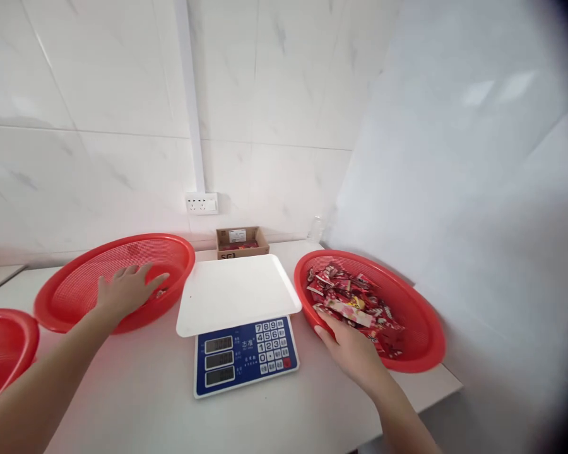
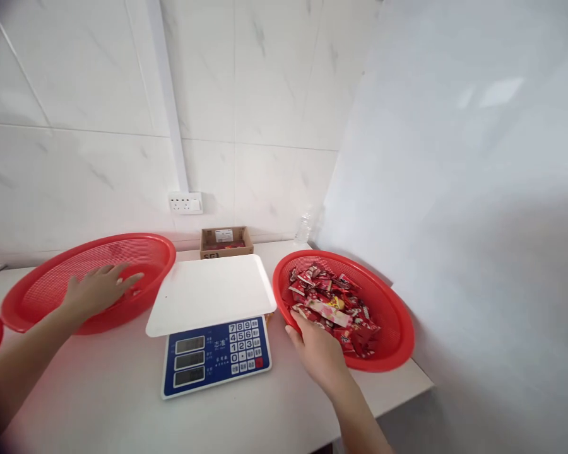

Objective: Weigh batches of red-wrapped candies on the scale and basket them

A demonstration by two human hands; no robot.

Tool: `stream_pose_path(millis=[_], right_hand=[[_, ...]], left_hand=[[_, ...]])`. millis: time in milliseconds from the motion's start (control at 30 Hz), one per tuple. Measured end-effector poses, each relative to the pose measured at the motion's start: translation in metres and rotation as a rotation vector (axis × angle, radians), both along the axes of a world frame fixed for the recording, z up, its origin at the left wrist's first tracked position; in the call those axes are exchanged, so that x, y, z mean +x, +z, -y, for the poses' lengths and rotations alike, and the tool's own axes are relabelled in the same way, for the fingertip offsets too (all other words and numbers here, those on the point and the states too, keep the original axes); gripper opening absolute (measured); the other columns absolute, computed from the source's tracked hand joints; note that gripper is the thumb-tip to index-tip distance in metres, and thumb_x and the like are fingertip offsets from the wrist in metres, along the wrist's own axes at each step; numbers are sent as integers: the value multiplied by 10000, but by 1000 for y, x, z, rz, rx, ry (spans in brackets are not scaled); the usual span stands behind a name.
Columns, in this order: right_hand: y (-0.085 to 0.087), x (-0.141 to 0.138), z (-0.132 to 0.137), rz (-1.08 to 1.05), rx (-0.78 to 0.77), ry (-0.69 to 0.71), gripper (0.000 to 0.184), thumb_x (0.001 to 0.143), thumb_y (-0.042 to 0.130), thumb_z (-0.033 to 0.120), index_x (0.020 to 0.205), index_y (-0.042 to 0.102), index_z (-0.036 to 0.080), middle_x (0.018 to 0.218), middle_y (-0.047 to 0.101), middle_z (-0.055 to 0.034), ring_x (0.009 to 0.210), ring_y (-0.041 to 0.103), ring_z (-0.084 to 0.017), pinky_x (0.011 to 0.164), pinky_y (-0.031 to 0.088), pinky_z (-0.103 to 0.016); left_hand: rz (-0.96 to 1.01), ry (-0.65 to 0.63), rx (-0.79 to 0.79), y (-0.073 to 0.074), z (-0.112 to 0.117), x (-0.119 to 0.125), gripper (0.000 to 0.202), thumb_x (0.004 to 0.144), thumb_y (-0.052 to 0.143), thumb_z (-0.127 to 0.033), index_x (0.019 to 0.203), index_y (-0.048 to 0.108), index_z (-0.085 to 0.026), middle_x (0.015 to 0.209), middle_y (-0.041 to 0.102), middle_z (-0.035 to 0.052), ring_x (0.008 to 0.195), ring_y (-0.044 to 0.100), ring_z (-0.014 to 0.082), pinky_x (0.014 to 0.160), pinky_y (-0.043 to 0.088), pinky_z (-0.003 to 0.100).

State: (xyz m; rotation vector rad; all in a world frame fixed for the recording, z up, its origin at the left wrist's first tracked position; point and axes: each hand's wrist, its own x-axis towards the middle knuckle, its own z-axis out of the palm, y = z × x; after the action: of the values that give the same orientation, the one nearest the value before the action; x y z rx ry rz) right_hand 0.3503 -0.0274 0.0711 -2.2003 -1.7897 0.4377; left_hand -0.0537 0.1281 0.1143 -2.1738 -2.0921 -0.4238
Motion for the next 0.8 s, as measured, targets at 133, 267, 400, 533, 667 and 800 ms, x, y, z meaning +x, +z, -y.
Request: stream_pose_path(millis=[133,267,400,533,667,800], right_hand=[[21,50,-4,-192,18,114,627,839,434,461,1413,341,228,1452,352,-35,1315,333,-237,1050,310,-360],[19,99,-13,-18,-261,30,818,638,669,331,1398,382,238,1447,353,-78,1281,367,-333,1015,345,-413],[-1,108,-24,46,-349,99,652,555,701,204,1199,601,230,1247,570,-103,1138,513,-351,954,397,-428],[-1,100,-38,-160,-178,-60,592,611,721,289,1178,573,206,1061,654,-89,944,612,-303,800,497,-408],[5,113,-55,-626,73,-171,882,685,688,508,1417,239,307,1420,372,-95,1103,550,-250,778,538,-328],[-6,145,-64,-696,136,-255,891,772,548,590,1459,77,272,1481,241,-123,1192,491,-215,896,489,-305]], left_hand=[[242,-142,268,-21,33,14,464,913,309,-455,1177,539,-151,1196,575,137,1159,486,348,883,425,538],[416,-321,579,-53,77,39,326,893,407,-396,1060,594,-187,1080,626,98,1059,564,261,784,508,354],[481,-469,680,-86,97,53,183,878,469,-232,998,596,-180,963,638,82,935,606,197,806,498,309],[470,-540,675,-105,97,54,160,864,485,-188,983,593,-183,932,638,72,894,619,179,802,491,283],[462,-514,655,-108,94,49,159,874,472,-225,960,598,-184,913,644,71,867,629,181,786,494,278],[470,-455,647,-107,93,45,192,886,449,-277,949,603,-181,925,646,79,856,632,188,757,501,285]])
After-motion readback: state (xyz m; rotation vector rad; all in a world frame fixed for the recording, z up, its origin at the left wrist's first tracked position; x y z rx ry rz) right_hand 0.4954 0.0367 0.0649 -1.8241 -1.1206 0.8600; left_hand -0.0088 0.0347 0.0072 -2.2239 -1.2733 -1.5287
